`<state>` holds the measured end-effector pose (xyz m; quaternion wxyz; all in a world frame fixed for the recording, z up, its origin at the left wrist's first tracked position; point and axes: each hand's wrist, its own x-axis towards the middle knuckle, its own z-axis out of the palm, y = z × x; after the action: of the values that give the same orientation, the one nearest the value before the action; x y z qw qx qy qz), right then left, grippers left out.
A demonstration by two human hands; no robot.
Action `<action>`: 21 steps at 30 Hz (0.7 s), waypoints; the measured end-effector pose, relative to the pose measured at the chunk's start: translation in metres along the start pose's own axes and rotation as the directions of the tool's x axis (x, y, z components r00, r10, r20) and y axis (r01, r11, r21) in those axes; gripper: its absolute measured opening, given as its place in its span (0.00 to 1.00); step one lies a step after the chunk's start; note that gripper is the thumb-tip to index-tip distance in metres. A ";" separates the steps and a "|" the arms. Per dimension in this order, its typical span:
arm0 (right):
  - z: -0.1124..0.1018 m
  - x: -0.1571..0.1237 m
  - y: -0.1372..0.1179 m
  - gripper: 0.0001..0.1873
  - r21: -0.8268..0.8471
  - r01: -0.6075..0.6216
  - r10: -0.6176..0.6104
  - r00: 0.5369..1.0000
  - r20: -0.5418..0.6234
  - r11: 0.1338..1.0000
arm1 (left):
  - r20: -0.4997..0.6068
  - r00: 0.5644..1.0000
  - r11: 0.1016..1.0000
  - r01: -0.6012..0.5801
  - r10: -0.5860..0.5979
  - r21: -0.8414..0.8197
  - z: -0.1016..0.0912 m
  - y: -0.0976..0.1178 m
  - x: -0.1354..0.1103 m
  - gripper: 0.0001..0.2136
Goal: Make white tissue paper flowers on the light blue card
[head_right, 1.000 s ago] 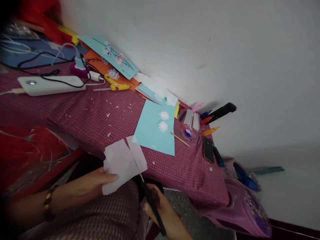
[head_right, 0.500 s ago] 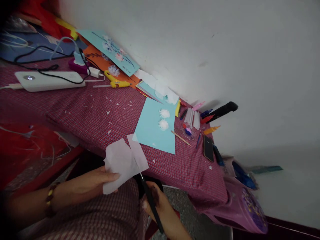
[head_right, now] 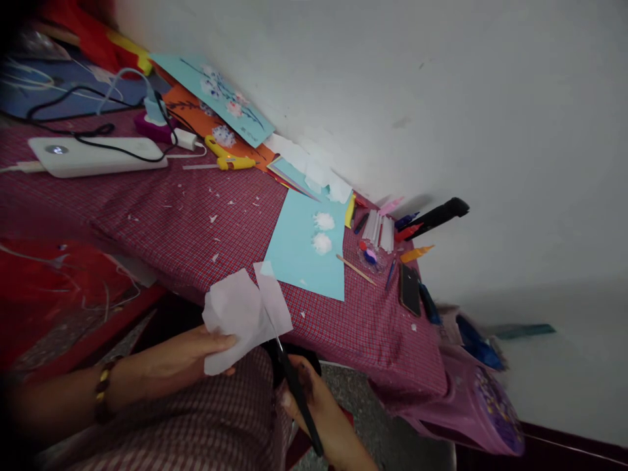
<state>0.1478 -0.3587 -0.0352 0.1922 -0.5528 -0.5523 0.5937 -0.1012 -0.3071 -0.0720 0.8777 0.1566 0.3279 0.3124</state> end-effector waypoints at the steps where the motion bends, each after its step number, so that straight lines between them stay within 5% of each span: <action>1: 0.000 0.000 0.000 0.32 -0.008 0.002 -0.002 1.000 -0.010 1.000 | -0.001 1.000 1.000 0.001 -0.001 -0.005 0.000 -0.001 0.000 0.16; 15: 0.002 0.001 0.006 0.33 -0.053 -0.030 0.026 0.996 -0.082 0.998 | -0.007 1.000 1.000 0.000 0.000 -0.007 0.000 0.002 -0.003 0.17; 21: -0.003 -0.003 -0.004 0.34 -0.016 -0.046 0.046 0.999 0.020 0.999 | 0.020 1.000 0.999 -0.001 0.001 -0.032 0.000 0.003 -0.002 0.16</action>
<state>0.1499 -0.3583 -0.0295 0.1688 -0.5609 -0.5458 0.5992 -0.1035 -0.3061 -0.0698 0.8831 0.1460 0.3140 0.3165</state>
